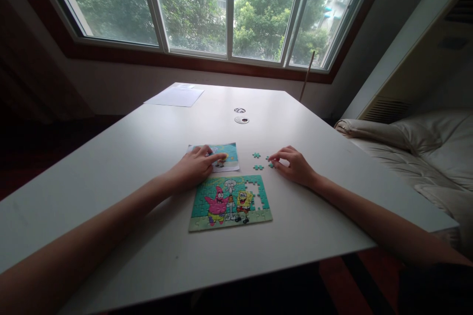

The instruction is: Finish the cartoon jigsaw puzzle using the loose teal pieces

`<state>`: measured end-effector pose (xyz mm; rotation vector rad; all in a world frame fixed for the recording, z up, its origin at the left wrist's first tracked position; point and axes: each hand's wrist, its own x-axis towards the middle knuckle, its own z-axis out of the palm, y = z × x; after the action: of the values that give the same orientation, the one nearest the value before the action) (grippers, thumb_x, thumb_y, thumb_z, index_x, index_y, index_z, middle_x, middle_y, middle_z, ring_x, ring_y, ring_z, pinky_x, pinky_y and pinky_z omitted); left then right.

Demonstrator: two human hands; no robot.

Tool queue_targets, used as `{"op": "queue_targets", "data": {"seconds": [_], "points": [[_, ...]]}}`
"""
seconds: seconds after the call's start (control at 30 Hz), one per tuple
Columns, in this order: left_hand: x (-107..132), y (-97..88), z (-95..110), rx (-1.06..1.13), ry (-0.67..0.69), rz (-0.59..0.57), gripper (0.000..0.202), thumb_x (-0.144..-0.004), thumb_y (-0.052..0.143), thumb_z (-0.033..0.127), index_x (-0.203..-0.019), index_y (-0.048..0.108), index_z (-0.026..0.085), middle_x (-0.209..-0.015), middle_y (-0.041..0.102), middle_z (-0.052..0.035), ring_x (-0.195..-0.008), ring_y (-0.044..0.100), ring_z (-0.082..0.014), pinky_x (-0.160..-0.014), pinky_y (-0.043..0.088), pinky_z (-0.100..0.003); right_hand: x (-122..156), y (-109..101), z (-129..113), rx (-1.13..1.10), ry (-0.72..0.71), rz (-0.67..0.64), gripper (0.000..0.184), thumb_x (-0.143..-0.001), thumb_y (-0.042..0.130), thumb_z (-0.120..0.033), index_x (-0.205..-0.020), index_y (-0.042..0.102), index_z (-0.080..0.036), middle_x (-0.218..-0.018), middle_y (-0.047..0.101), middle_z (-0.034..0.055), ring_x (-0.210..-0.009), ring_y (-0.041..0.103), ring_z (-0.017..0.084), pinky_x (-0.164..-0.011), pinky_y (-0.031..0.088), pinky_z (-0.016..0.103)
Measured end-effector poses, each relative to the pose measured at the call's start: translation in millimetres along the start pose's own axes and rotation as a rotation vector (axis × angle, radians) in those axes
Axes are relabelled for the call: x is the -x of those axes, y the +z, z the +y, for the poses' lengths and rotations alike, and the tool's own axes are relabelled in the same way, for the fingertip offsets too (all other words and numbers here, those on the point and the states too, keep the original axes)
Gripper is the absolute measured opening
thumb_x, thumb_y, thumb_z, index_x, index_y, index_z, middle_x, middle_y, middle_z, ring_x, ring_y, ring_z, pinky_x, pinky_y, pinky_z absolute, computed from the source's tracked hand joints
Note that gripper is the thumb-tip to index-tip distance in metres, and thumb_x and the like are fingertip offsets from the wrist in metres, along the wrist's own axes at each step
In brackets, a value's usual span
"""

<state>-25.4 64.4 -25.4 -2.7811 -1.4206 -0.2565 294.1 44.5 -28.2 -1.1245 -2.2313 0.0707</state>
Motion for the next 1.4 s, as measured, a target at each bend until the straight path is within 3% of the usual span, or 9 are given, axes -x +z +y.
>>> {"op": "queue_targets", "data": {"seconds": [0.23, 0.67, 1.4], "points": [[0.0, 3.3, -3.4, -0.012, 0.019, 0.029, 0.047, -0.084, 0.036, 0.022, -0.128, 0.046, 0.036, -0.111, 0.047, -0.0079, -0.098, 0.044, -0.0266, -0.086, 0.036, -0.041, -4.1, 8.1, -13.2, 0.051, -0.017, -0.099, 0.016, -0.080, 0.060, -0.032, -0.091, 0.071, -0.026, -0.083, 0.064, 0.0046, -0.081, 0.054, 0.019, -0.076, 0.044, 0.034], [0.1, -0.4, 0.8, -0.018, 0.000, -0.001, 0.048, -0.084, 0.035, 0.021, -0.129, 0.046, 0.035, -0.112, 0.046, -0.0091, -0.098, 0.044, -0.0273, -0.085, 0.037, -0.042, -5.6, 7.8, -17.1, 0.014, -0.002, -0.083, 0.012, -0.077, 0.064, -0.035, -0.080, 0.071, -0.025, -0.079, 0.065, 0.0039, -0.081, 0.053, 0.019, -0.077, 0.043, 0.034], [-0.1, -2.1, 4.1, -0.059, -0.019, -0.017, 0.049, -0.085, 0.034, 0.019, -0.130, 0.044, 0.035, -0.113, 0.045, -0.0084, -0.099, 0.044, -0.0260, -0.087, 0.036, -0.040, -7.0, 10.6, -22.1, -0.070, 0.015, -0.078, 0.004, -0.076, 0.065, -0.023, -0.079, 0.064, -0.021, -0.078, 0.065, 0.0013, -0.080, 0.054, 0.018, -0.076, 0.042, 0.030]]}}
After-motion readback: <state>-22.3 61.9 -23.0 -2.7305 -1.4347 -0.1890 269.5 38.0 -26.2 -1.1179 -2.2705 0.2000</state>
